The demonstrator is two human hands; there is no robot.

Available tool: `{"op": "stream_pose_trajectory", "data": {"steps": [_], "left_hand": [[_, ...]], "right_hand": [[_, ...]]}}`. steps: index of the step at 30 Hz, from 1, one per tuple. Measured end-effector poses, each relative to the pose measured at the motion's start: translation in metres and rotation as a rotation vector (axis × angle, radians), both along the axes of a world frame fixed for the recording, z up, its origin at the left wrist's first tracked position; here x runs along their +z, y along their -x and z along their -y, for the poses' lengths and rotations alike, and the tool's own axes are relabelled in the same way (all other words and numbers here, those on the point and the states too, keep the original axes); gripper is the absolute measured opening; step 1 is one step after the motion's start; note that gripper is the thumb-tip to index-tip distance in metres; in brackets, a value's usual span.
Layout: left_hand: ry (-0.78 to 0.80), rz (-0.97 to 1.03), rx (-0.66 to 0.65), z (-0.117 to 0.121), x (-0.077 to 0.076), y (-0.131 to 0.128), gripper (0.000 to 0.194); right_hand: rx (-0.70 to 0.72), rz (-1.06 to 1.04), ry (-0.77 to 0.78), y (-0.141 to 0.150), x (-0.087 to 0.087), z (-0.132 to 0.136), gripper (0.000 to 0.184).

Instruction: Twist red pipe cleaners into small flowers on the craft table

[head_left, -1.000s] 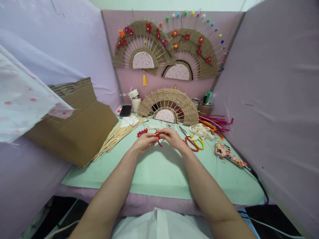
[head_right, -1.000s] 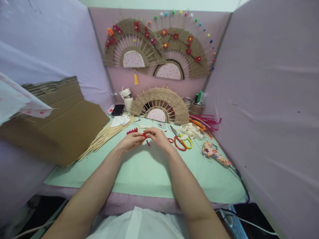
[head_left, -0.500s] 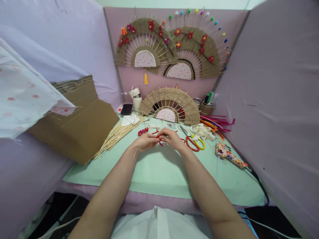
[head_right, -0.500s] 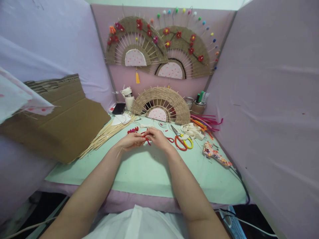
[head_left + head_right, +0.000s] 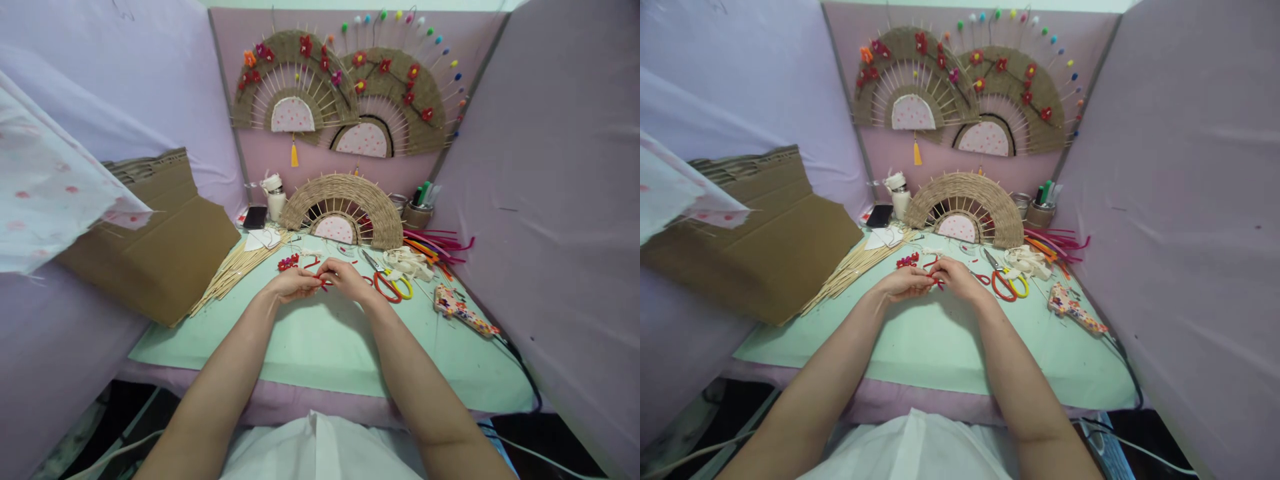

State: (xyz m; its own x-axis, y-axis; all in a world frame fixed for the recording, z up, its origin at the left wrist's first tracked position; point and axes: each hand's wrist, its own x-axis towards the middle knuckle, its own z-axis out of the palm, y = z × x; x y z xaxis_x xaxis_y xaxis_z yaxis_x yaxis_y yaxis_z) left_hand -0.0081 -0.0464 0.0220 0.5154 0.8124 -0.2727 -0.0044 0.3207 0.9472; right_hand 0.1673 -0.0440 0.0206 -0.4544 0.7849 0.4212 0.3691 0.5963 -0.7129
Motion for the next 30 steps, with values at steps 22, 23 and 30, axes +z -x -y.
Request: {"op": "stream_pose_trajectory", "data": {"steps": [22, 23, 30], "left_hand": [[-0.052, 0.239, 0.302, -0.005, 0.000, -0.010, 0.013], [-0.047, 0.238, 0.304, -0.005, -0.001, -0.010, 0.014], [-0.031, 0.191, 0.319, -0.005, 0.000, -0.009, 0.020]], "right_hand": [[-0.280, -0.157, 0.024, 0.007, -0.005, 0.000, 0.026], [-0.276, -0.149, 0.018, 0.008, -0.005, 0.000, 0.024], [-0.286, -0.133, 0.000, 0.009, -0.005, 0.001, 0.020]]}}
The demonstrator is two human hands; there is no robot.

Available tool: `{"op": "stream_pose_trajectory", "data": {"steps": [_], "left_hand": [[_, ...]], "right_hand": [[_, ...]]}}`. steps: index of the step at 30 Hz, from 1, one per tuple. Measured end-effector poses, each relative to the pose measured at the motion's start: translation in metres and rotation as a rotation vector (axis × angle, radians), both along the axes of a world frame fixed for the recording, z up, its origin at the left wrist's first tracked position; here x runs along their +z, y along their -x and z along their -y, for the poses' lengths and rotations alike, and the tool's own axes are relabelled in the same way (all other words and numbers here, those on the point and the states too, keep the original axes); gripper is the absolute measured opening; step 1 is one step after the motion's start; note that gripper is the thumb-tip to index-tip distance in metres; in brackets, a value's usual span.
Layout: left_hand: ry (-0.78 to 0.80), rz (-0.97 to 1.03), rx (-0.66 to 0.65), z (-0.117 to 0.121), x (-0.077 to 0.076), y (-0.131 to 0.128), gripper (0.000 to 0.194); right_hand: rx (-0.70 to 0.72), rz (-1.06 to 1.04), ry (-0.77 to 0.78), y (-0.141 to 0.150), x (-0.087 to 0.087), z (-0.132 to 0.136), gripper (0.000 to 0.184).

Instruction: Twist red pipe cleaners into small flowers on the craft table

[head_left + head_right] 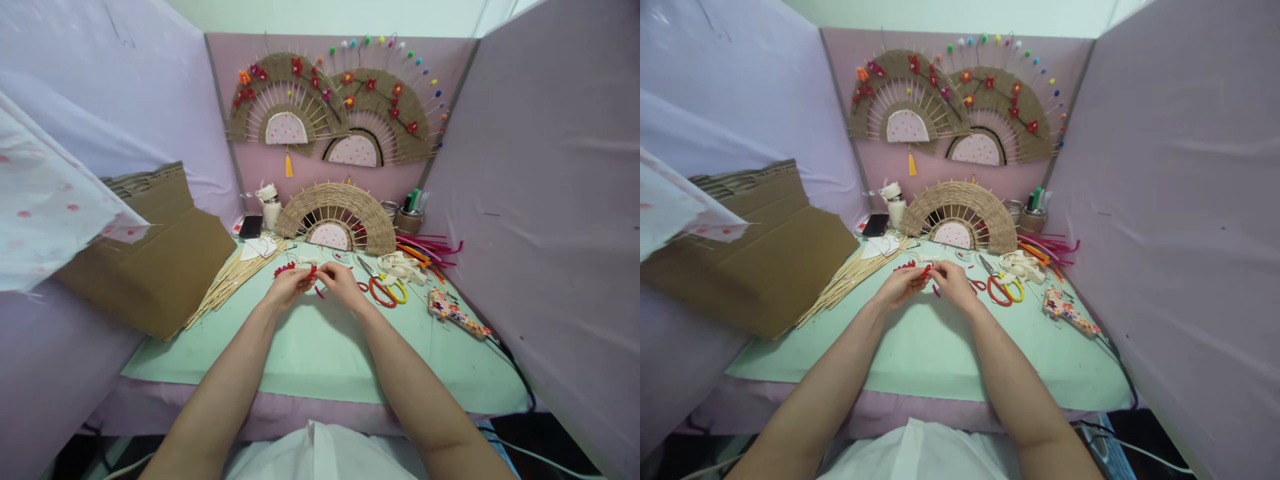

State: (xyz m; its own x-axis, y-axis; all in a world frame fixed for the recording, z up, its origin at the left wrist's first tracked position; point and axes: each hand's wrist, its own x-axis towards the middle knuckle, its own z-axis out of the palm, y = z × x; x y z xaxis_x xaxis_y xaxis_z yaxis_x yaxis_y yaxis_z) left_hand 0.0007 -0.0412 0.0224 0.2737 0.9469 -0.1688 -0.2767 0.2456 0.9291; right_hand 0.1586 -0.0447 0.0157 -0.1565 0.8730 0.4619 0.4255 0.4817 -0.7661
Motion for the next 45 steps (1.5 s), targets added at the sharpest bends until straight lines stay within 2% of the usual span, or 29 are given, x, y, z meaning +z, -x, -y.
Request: {"op": "stream_pose_trajectory", "data": {"steps": [3, 6, 12, 17, 20, 26, 32, 38, 41, 45], "left_hand": [[-0.023, 0.001, 0.015, 0.001, 0.004, 0.000, 0.029], [-0.068, -0.044, 0.115, 0.002, 0.008, -0.002, 0.027], [-0.152, -0.202, 0.153, 0.004, 0.006, -0.005, 0.028], [-0.200, -0.217, 0.208, 0.002, 0.000, -0.007, 0.030], [-0.211, -0.237, 0.175, 0.001, -0.003, -0.008, 0.030], [-0.162, -0.238, 0.126, 0.001, -0.005, -0.010, 0.028], [-0.047, -0.057, 0.074, 0.000, -0.004, -0.008, 0.016], [0.100, 0.063, -0.025, -0.002, -0.005, -0.004, 0.008], [0.078, 0.021, -0.004, 0.000, -0.004, -0.005, 0.008], [-0.041, -0.092, 0.028, 0.003, -0.001, -0.005, 0.017]], "right_hand": [[-0.072, -0.060, -0.003, -0.001, 0.002, 0.000, 0.022], [-0.098, -0.065, -0.028, -0.002, 0.003, 0.000, 0.021], [-0.063, -0.006, -0.016, 0.000, 0.001, 0.001, 0.018], [0.030, -0.168, 0.131, 0.005, -0.004, 0.000, 0.019], [0.091, -0.266, 0.240, 0.008, -0.006, -0.001, 0.021], [0.116, -0.356, 0.283, 0.009, -0.007, -0.001, 0.014], [0.077, -0.384, 0.393, 0.009, -0.007, 0.001, 0.012], [0.098, -0.393, 0.497, 0.009, -0.004, 0.003, 0.010], [0.086, -0.359, 0.517, 0.007, -0.002, 0.004, 0.011], [0.041, -0.378, 0.481, 0.003, -0.001, 0.002, 0.012]]}}
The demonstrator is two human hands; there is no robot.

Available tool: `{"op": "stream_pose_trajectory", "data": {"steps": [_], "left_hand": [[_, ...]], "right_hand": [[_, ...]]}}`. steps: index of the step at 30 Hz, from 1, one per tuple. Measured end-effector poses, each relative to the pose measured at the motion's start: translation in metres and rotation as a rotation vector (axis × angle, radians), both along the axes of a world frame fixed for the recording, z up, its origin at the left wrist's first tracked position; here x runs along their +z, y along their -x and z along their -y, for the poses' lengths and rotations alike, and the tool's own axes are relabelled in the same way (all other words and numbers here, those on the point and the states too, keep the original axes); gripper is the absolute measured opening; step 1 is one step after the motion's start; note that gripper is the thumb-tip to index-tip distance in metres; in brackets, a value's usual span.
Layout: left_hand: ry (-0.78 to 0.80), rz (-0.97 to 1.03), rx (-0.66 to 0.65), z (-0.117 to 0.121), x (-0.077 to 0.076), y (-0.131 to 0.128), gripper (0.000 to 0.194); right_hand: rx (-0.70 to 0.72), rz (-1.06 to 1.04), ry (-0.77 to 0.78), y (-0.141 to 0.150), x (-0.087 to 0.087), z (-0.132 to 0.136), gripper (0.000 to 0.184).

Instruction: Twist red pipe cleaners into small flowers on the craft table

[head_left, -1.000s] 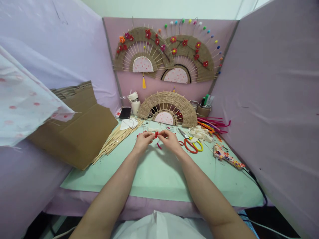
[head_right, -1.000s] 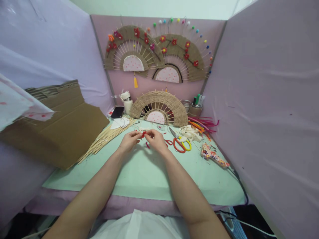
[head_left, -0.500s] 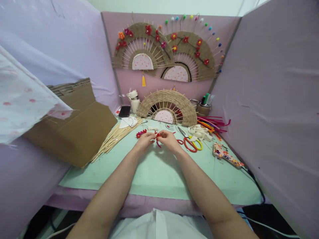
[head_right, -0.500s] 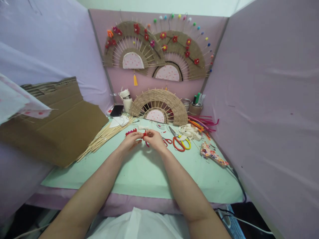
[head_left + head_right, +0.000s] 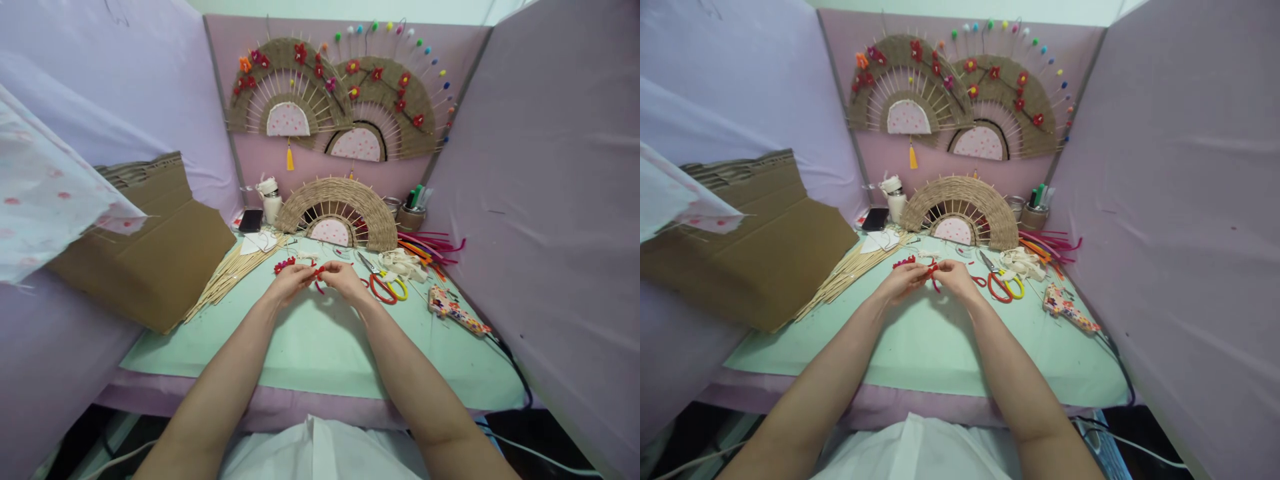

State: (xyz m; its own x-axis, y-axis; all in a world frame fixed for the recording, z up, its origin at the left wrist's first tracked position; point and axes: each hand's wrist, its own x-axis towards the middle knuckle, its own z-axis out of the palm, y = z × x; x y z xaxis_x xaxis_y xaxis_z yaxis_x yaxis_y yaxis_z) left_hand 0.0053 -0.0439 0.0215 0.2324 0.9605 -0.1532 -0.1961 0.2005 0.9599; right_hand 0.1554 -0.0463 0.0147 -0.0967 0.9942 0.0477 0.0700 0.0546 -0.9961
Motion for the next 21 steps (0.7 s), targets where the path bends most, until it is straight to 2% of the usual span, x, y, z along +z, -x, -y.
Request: {"op": "stream_pose_trajectory", "data": {"steps": [5, 7, 9, 12, 14, 19, 21], "left_hand": [[-0.150, -0.269, 0.020, -0.001, -0.001, 0.002, 0.021], [-0.299, -0.400, 0.068, -0.001, -0.003, 0.000, 0.016], [-0.512, -0.515, 0.100, 0.001, -0.004, -0.002, 0.010], [-0.761, -0.589, 0.143, 0.003, -0.005, -0.006, 0.008], [-0.715, -0.539, 0.168, 0.004, -0.006, -0.008, 0.006], [-0.170, -0.166, 0.076, 0.000, -0.007, -0.006, 0.012], [-0.097, -0.102, 0.027, -0.001, -0.006, -0.004, 0.017]], "right_hand": [[-0.016, 0.015, -0.048, -0.002, -0.004, -0.004, 0.014], [0.003, 0.046, -0.055, -0.001, -0.006, -0.005, 0.014], [0.010, 0.094, -0.058, -0.001, -0.008, -0.005, 0.013], [0.014, 0.148, -0.065, -0.003, -0.007, -0.005, 0.011], [0.024, 0.129, -0.056, -0.005, -0.004, -0.004, 0.012], [0.085, 0.065, 0.017, -0.008, 0.002, -0.002, 0.015], [0.087, 0.064, 0.030, -0.010, 0.003, -0.002, 0.014]]}}
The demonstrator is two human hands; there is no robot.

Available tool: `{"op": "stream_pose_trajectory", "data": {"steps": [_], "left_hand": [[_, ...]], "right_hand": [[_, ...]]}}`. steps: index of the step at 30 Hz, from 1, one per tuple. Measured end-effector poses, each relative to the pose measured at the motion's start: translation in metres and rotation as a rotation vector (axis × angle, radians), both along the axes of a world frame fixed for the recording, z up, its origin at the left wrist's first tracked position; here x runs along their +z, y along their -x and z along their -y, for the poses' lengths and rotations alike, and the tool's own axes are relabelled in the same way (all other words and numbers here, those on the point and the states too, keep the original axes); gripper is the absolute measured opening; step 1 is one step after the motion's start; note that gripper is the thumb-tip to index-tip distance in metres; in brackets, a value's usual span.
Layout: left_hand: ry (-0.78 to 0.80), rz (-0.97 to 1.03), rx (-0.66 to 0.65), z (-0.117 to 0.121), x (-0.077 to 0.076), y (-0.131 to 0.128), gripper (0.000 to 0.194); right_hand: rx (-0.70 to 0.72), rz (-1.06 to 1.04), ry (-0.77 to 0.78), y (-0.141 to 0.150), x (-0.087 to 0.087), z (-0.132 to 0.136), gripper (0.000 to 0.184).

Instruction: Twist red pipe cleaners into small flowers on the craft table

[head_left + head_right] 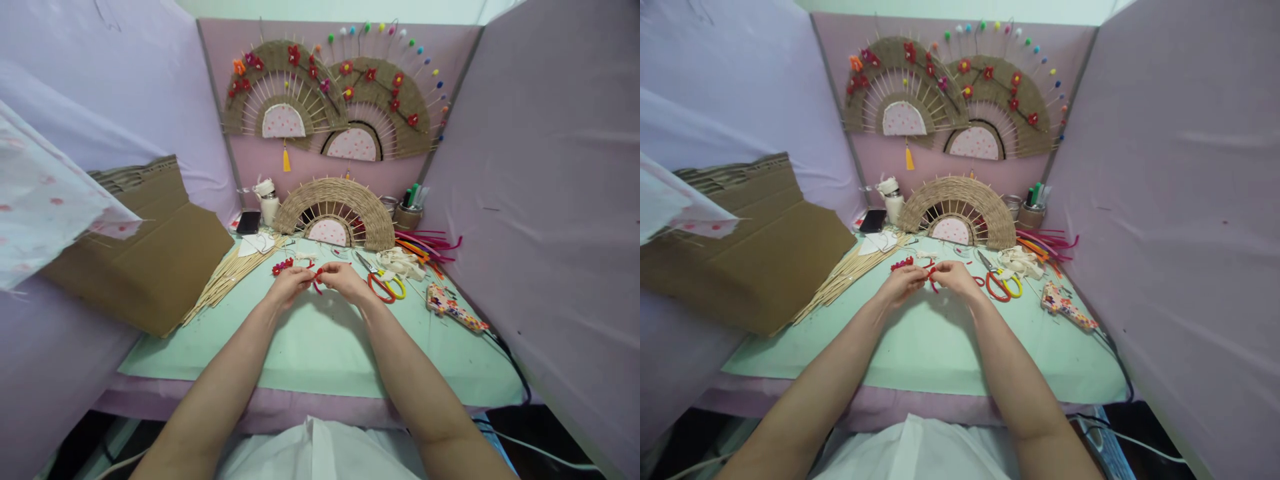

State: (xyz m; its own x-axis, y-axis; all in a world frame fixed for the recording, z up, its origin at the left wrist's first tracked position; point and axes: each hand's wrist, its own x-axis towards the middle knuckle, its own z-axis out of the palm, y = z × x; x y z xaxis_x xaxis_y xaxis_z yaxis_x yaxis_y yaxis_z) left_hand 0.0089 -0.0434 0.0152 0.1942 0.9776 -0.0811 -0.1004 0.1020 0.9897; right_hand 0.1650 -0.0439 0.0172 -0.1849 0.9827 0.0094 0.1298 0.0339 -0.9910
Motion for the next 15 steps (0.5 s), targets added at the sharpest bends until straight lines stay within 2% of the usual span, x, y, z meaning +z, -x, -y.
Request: {"op": "stream_pose_trajectory", "data": {"steps": [2, 5, 8, 11, 15], "left_hand": [[-0.090, -0.022, -0.036, -0.0008, 0.0007, 0.0023, 0.023], [-0.324, -0.108, -0.087, -0.0034, 0.0004, 0.0041, 0.028], [-0.469, -0.256, -0.099, -0.0066, -0.0017, 0.0049, 0.017], [-0.598, -0.415, -0.046, -0.0082, -0.0026, 0.0060, 0.009], [-0.664, -0.544, -0.023, -0.0071, -0.0004, 0.0073, 0.008]], "right_hand": [[-0.014, 0.017, 0.002, -0.0018, 0.0001, -0.0012, 0.013], [-0.017, 0.047, -0.006, -0.0042, -0.0001, -0.0026, 0.013], [-0.012, 0.068, -0.001, -0.0052, -0.0010, -0.0022, 0.013], [-0.004, 0.073, -0.001, -0.0050, -0.0018, -0.0009, 0.012], [0.002, 0.063, 0.002, -0.0038, -0.0012, 0.0009, 0.013]]}}
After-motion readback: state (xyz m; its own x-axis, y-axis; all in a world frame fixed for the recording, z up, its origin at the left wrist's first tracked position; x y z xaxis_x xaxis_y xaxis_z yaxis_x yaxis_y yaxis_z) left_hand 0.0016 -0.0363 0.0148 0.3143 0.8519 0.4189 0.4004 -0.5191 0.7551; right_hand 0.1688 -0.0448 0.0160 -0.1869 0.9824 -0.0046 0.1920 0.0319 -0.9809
